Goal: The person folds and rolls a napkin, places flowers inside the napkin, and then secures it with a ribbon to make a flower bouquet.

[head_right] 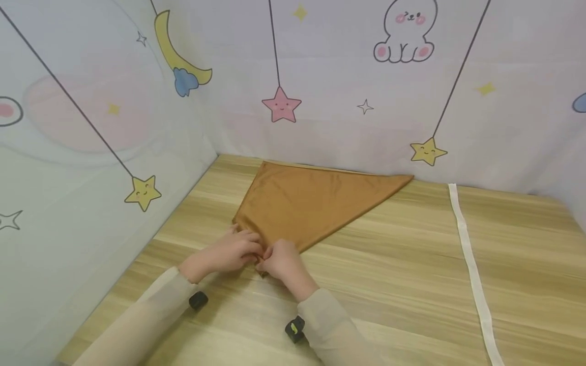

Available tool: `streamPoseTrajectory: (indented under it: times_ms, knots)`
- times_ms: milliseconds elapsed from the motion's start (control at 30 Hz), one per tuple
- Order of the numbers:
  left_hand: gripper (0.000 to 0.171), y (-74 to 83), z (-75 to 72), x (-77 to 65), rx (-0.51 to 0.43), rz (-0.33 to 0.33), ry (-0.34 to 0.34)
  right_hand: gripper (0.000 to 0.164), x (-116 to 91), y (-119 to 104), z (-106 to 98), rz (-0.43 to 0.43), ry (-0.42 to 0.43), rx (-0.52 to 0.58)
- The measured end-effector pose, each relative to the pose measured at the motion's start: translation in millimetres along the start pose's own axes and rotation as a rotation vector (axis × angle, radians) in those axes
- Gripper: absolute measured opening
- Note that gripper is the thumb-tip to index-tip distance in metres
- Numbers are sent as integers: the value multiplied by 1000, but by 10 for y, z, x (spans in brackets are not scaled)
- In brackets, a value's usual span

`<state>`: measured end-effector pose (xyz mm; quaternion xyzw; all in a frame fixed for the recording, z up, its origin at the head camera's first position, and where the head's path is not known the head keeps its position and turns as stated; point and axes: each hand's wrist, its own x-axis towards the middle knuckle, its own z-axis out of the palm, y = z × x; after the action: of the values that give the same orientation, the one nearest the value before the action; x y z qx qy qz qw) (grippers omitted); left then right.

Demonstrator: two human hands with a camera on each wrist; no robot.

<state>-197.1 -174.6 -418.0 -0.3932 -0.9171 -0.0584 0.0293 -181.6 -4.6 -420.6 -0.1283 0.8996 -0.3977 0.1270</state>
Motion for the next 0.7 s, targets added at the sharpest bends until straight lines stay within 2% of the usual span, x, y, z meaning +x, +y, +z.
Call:
streamPoseTrajectory:
  times_ms: [133,300,400,533,700]
  knots:
    - [8,16,2,49,22,-22,-37,25,9,-1,7,-13,7,-26]
    - [12,35,-15,98,21,-31,-84,44,6,2,-14,-30,1,-37]
    - [24,39,-34,113,-3,-30,-97,47,4,3,-44,-23,-2,-39]
    - [35,44,-55,129,0,-18,-75,46,10,25,-72,-15,-3,-48]
    - [28,56,-68,147,19,8,-37,44,16,46,-93,-20,7,-72]
